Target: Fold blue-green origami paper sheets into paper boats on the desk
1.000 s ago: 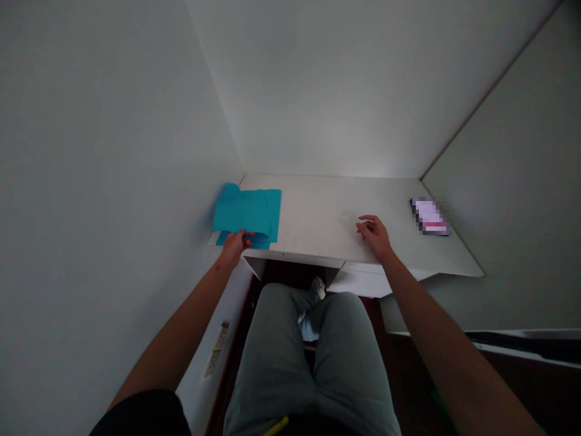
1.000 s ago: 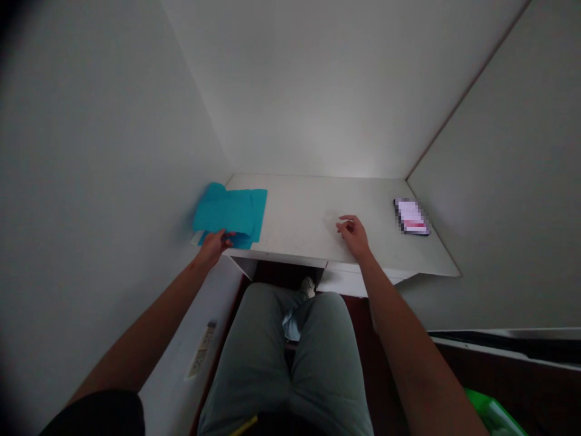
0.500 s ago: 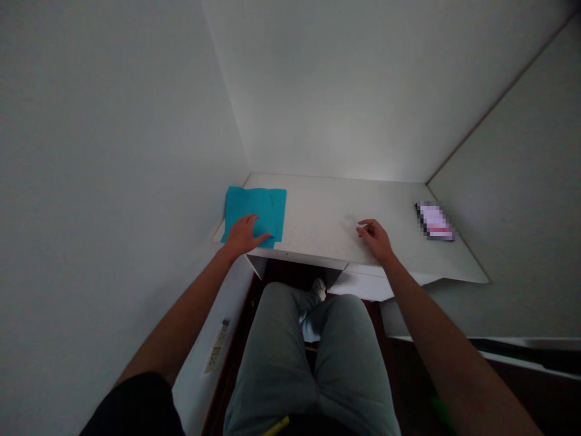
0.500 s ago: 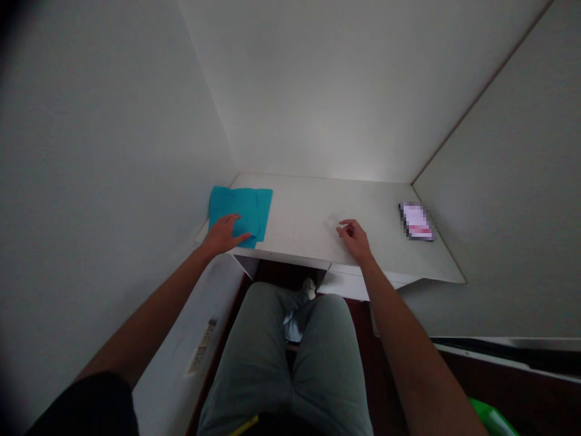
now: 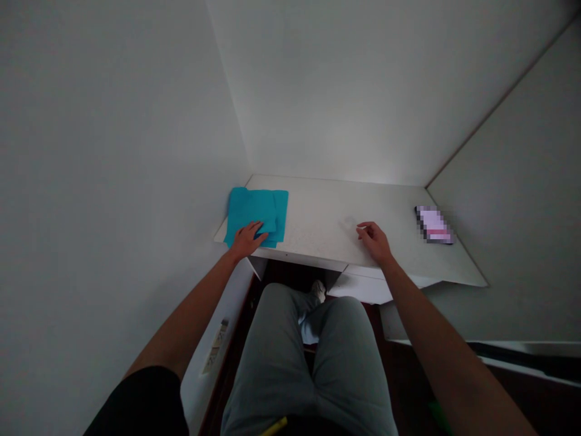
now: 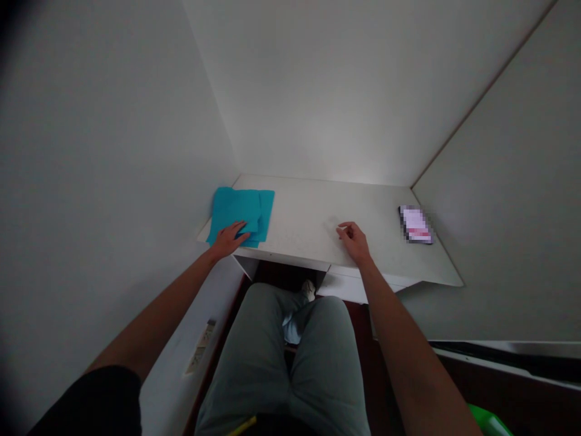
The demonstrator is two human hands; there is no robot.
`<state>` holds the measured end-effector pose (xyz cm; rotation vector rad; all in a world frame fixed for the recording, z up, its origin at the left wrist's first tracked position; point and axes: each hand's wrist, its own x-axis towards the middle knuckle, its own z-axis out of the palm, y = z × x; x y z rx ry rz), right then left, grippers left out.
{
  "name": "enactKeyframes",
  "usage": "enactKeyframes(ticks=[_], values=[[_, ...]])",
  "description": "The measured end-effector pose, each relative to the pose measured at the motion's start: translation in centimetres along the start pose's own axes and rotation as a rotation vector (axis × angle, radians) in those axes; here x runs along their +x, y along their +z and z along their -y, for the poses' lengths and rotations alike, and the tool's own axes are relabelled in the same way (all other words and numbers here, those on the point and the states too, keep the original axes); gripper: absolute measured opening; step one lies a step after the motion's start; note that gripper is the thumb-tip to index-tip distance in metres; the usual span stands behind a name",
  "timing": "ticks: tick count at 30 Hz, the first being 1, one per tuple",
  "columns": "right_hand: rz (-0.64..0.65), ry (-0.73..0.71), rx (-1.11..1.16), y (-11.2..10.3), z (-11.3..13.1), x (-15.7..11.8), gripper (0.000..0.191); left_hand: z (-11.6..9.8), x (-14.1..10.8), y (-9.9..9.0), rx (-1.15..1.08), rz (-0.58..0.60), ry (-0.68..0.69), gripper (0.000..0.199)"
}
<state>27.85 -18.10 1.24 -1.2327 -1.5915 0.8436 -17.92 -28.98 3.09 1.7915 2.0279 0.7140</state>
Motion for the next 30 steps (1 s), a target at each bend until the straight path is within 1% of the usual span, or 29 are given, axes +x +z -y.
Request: enactKeyframes(ticks=[4, 6, 9, 11, 13, 16, 17, 20, 22, 24, 26, 27, 29, 30], values=[[0.006, 0.009, -0.001, 0.1, -0.1, 0.1, 0.045, 0.2, 0.5, -0.4, 0.017, 0.022, -0.006, 0.045], [0.0, 0.012, -0.015, 0.1, -0.2, 0.1, 0.047, -0.2, 0.5, -0.6, 0.059, -0.001, 0.012, 0.046], [-0.007, -0.001, -0.033, 0.2, -0.3, 0.1, 0.047, -1.7, 0.1, -0.6, 0.162, -0.064, 0.085, 0.052], [-0.009, -0.007, -0.036, 0.2, -0.3, 0.1, 0.048, -3.3, -0.3, -0.1, 0.244, -0.067, 0.163, 0.054], [-0.008, -0.005, -0.042, 0.1, -0.3, 0.0, 0.048, -5.0, -0.9, 0.7, 0.327, -0.006, 0.241, 0.053], [0.0, 0.004, -0.05, 0.1, -0.4, 0.1, 0.047, -7.5, -1.9, 2.4, 0.418, 0.156, 0.306, 0.048], [0.002, 0.008, -0.051, 0.1, -0.5, 0.1, 0.047, -8.4, -2.3, 2.9, 0.428, 0.19, 0.322, 0.049], [0.005, 0.007, -0.057, 0.2, -0.8, 0.2, 0.046, -11.6, -3.4, 4.8, 0.401, 0.223, 0.424, 0.055], [0.002, -0.005, -0.085, 0.2, -0.9, 0.2, 0.047, -14.0, -4.1, 6.3, 0.373, 0.25, 0.496, 0.054], [-0.022, -0.055, -0.164, 0.2, -0.8, 0.1, 0.048, -16.4, -4.7, 8.0, 0.347, 0.301, 0.531, 0.052], [-0.049, -0.167, -0.309, 0.2, -0.5, -0.1, 0.05, -18.6, -4.9, 9.5, 0.306, 0.36, 0.542, 0.049], [-0.043, -0.228, -0.393, 0.3, -0.3, -0.3, 0.049, -19.5, -4.8, 10.0, 0.275, 0.39, 0.547, 0.047], [0.049, -0.302, -0.538, 0.4, 0.2, -0.5, 0.047, -20.7, -3.9, 10.7, 0.187, 0.43, 0.539, 0.05], [0.105, -0.303, -0.595, 0.5, 0.4, -0.5, 0.047, -21.1, -3.1, 10.8, 0.128, 0.441, 0.53, 0.053]])
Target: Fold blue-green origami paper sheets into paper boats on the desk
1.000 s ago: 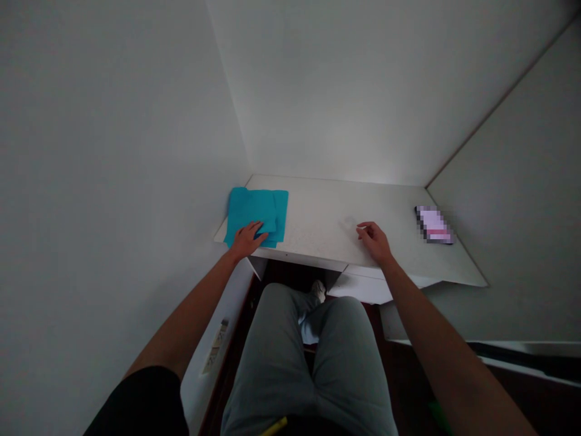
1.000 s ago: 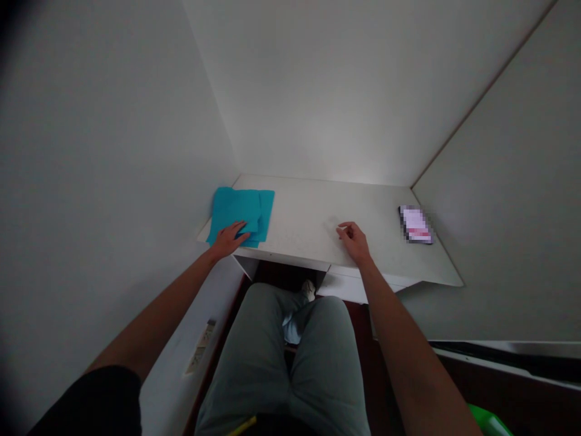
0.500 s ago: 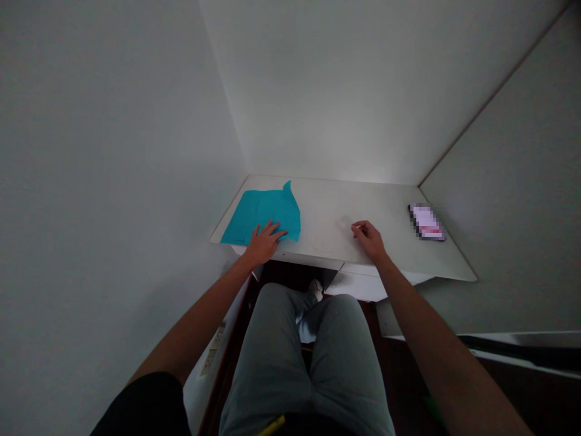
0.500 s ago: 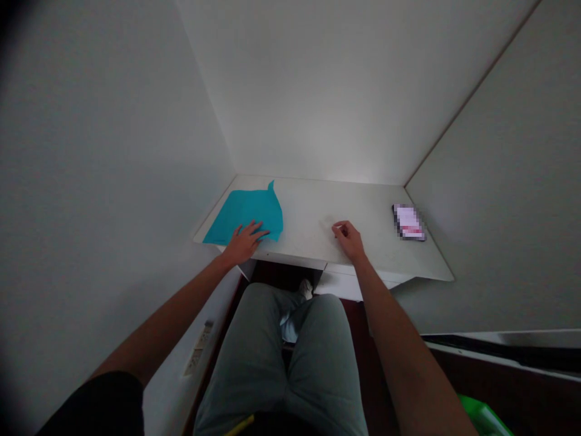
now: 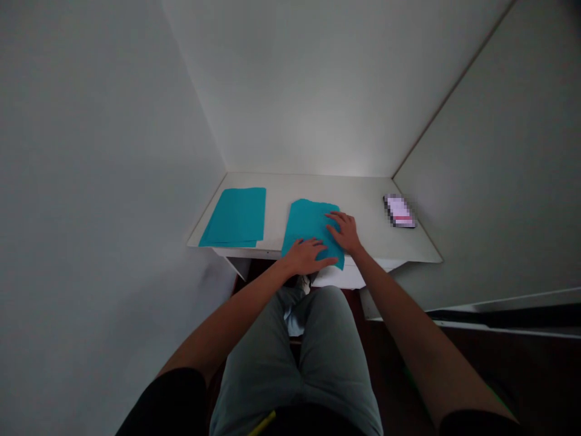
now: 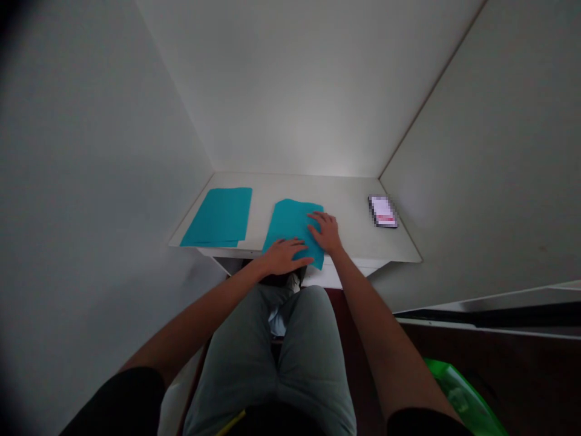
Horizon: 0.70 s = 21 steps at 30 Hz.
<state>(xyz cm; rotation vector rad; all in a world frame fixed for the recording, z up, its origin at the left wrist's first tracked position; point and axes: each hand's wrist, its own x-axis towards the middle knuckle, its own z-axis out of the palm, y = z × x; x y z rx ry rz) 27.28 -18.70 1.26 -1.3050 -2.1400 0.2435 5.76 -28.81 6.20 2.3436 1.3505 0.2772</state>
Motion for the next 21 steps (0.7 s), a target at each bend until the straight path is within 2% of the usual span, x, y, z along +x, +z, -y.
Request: enactKeyframes(ticks=[3, 5, 7, 10, 13, 16, 21], values=[[0.198, -0.011, -0.111, 0.1, 0.7, 0.0, 0.047, 1.6, 2.7, -1.4, -0.165, -0.082, 0.019, 0.052], [0.262, -0.035, -0.158, 0.1, 1.2, 0.0, 0.049, 3.2, 4.4, -1.9, -0.144, -0.165, 0.003, 0.052], [0.284, -0.051, -0.18, -0.1, 1.5, 0.0, 0.049, 5.0, 5.6, -1.9, -0.012, -0.205, -0.1, 0.059], [0.305, -0.046, -0.198, -0.4, 2.0, -0.1, 0.047, 7.3, 6.4, -1.1, 0.16, -0.179, -0.215, 0.072], [0.319, -0.035, -0.205, -0.5, 2.2, -0.1, 0.048, 9.5, 6.8, -0.9, 0.233, -0.198, -0.217, 0.076], [0.334, -0.038, -0.217, -0.4, 2.3, -0.1, 0.051, 11.3, 7.8, -1.7, 0.251, -0.2, -0.244, 0.078], [0.351, -0.003, -0.245, -0.2, 2.4, -0.1, 0.057, 12.7, 9.6, -2.5, 0.244, -0.198, -0.298, 0.078]])
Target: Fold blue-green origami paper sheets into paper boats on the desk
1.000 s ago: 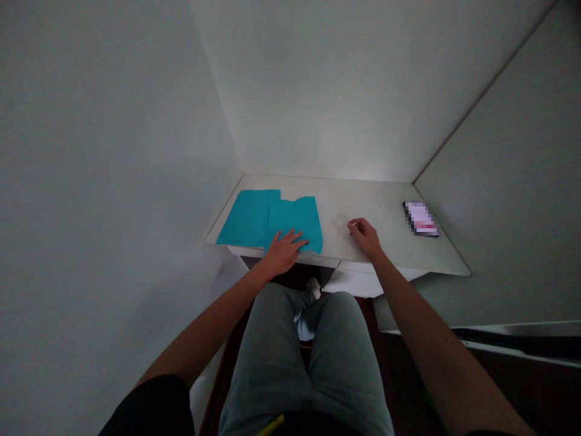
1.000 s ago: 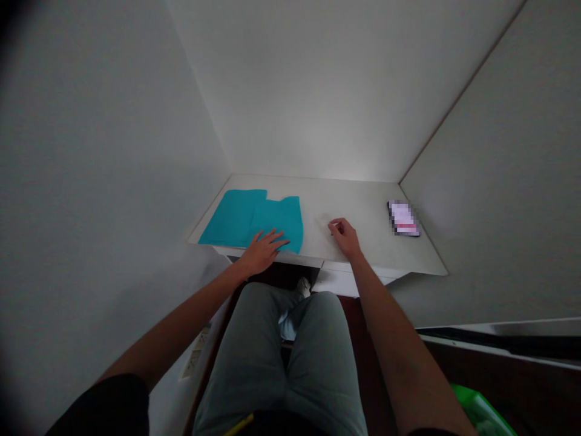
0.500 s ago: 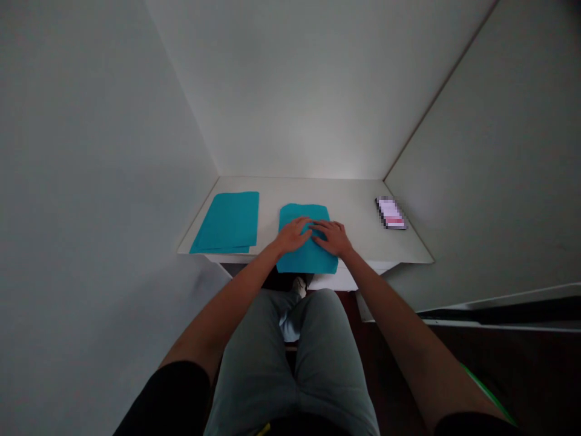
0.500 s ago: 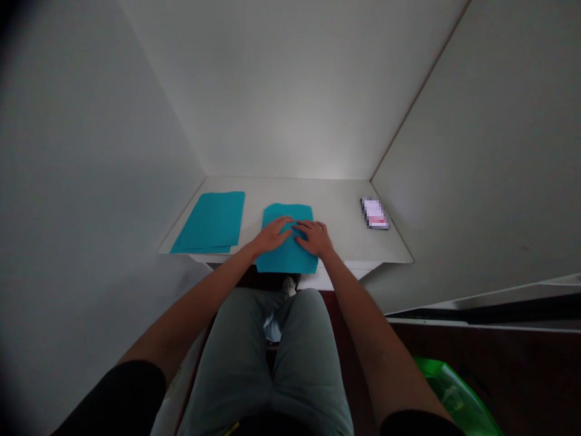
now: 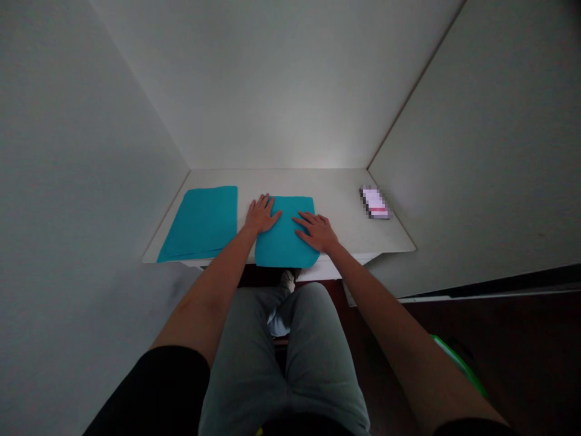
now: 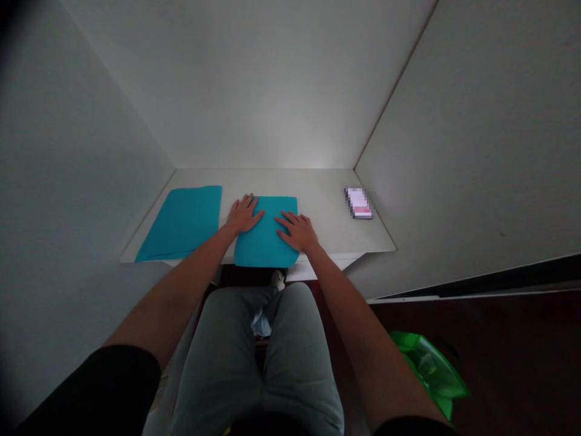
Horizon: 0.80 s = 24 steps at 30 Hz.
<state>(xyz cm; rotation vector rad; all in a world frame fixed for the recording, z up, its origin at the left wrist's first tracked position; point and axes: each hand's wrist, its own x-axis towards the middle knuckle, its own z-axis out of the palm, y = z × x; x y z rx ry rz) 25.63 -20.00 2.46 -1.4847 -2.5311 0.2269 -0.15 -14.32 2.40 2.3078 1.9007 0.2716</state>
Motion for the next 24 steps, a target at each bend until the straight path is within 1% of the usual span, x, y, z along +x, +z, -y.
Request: enactKeyframes(ticks=[2, 3, 5, 7, 8, 9, 12, 15, 17, 20, 22, 24], values=[[0.004, 0.013, 0.003, 0.1, 0.0, 0.0, 0.059, 0.1, -0.1, 0.0, -0.016, -0.029, 0.012, 0.076], [0.004, 0.019, 0.008, 0.3, -0.1, 0.1, 0.06, 0.3, -0.5, 0.0, -0.03, -0.044, 0.047, 0.075], [-0.009, 0.029, 0.022, 0.6, -0.3, 0.2, 0.062, 0.8, -1.6, 0.0, -0.071, -0.05, 0.171, 0.069], [-0.044, 0.047, 0.044, 0.9, -0.7, 0.3, 0.061, 1.5, -3.2, 0.0, -0.113, -0.013, 0.294, 0.062], [-0.07, 0.06, 0.059, 1.1, -0.9, 0.4, 0.061, 1.9, -4.0, 0.0, -0.128, 0.007, 0.324, 0.059], [-0.098, 0.075, 0.077, 1.2, -1.1, 0.5, 0.059, 2.2, -4.9, -0.1, -0.138, 0.017, 0.331, 0.058], [-0.165, 0.097, 0.145, 1.3, -1.6, 0.7, 0.053, 2.8, -7.6, -0.3, -0.135, 0.01, 0.295, 0.059], [-0.183, 0.083, 0.2, 1.0, -1.6, 0.6, 0.042, 2.8, -9.5, -0.7, -0.109, 0.013, 0.295, 0.072], [-0.178, 0.075, 0.214, 0.6, -1.6, 0.1, 0.04, 2.6, -10.2, -1.1, -0.102, 0.027, 0.311, 0.079], [-0.138, 0.03, 0.199, 0.2, -2.0, -1.0, 0.045, 2.4, -10.5, -1.4, -0.121, 0.011, 0.287, 0.076], [-0.103, 0.0, 0.166, -0.1, -2.4, -1.9, 0.056, 2.3, -10.5, -1.4, -0.125, -0.022, 0.253, 0.072], [-0.07, -0.014, 0.131, -0.2, -2.8, -2.6, 0.068, 2.2, -10.4, -1.4, -0.114, -0.041, 0.252, 0.072]])
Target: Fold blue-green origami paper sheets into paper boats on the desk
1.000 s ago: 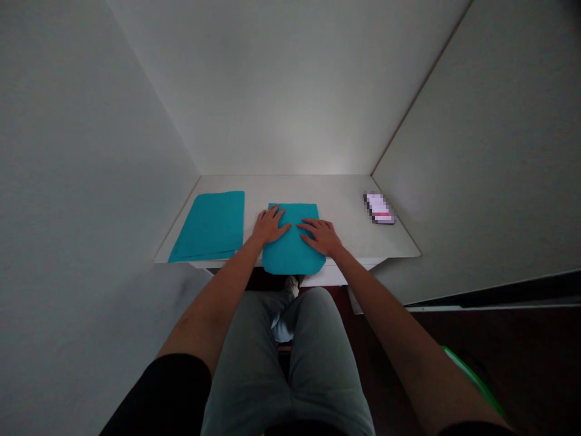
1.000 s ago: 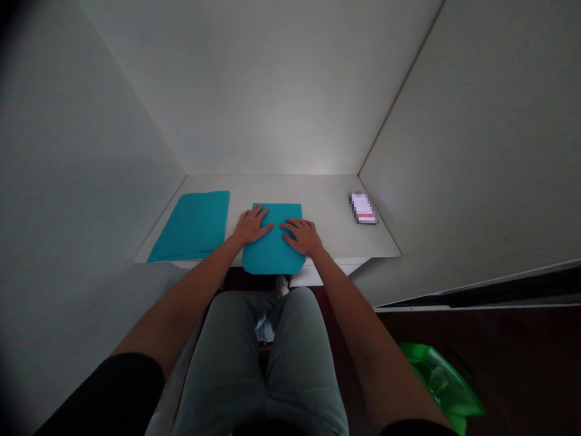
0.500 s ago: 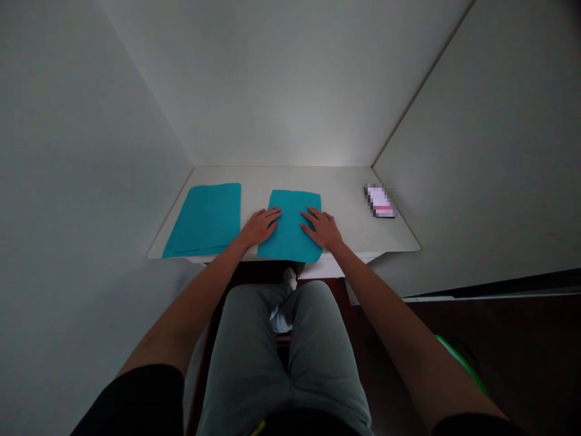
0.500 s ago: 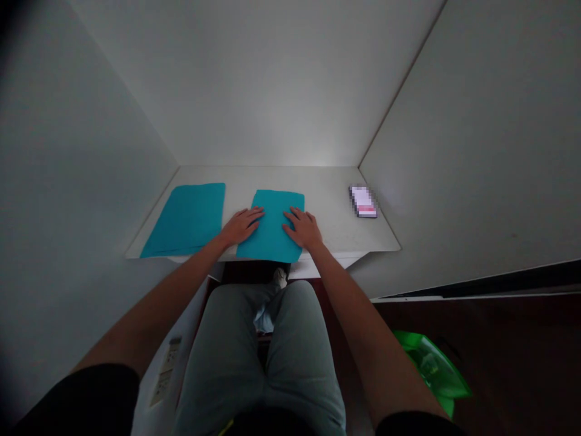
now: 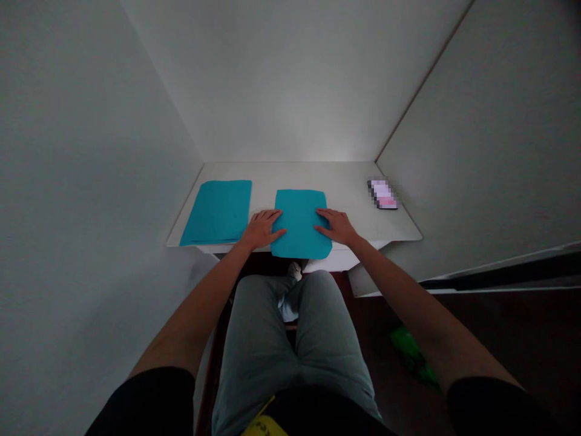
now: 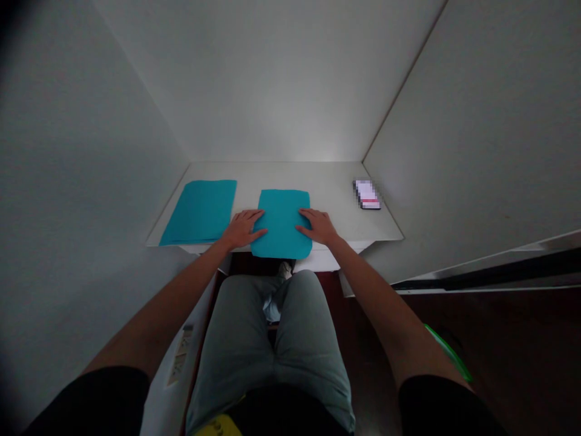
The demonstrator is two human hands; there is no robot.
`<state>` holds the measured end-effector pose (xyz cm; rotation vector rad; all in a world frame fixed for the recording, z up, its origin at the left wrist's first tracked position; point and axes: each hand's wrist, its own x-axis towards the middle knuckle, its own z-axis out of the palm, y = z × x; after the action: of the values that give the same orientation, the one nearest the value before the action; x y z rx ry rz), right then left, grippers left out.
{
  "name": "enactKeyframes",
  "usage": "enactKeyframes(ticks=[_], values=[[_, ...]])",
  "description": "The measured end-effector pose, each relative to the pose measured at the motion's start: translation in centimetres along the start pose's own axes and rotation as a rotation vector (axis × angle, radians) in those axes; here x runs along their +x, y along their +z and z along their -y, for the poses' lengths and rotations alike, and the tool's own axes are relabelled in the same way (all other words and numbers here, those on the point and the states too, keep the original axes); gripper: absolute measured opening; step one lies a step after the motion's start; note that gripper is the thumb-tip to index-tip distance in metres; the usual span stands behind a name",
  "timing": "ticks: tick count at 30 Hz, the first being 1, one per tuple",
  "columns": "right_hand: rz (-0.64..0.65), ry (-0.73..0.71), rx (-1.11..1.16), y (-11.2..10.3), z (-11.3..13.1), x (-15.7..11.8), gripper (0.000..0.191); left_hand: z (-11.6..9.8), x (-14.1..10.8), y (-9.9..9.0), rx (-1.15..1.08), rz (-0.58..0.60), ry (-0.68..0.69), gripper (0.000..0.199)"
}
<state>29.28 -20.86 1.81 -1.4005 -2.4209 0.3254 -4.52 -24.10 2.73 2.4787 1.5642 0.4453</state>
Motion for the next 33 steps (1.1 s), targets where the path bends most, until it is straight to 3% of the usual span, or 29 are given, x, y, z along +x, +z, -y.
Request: enactKeyframes(ticks=[4, 13, 20, 25, 29, 33], values=[[0.028, 0.009, -0.021, -0.2, -0.4, -0.3, 0.076, -0.1, 0.1, 0.0, -0.002, 0.025, 0.017, 0.074], [-0.005, -0.028, 0.056, -0.2, -1.7, -0.1, 0.061, -0.3, 0.0, 0.0, -0.027, 0.01, -0.024, 0.074], [-0.091, -0.042, 0.21, -0.3, -1.4, 0.1, 0.037, 0.9, 0.0, 0.2, -0.185, -0.136, -0.018, 0.066], [-0.141, 0.049, 0.311, -0.5, -1.3, 0.1, 0.041, 0.3, 1.3, 0.9, -0.348, -0.169, -0.107, 0.031], [-0.258, 0.152, 0.408, -0.7, -1.3, -0.2, 0.049, -1.6, 2.6, 2.2, -0.526, -0.223, -0.261, 0.035], [-0.199, 0.228, 0.544, -0.6, -1.2, -0.2, 0.065, -2.6, 3.2, 2.6, -0.722, -0.269, -0.286, 0.03]])
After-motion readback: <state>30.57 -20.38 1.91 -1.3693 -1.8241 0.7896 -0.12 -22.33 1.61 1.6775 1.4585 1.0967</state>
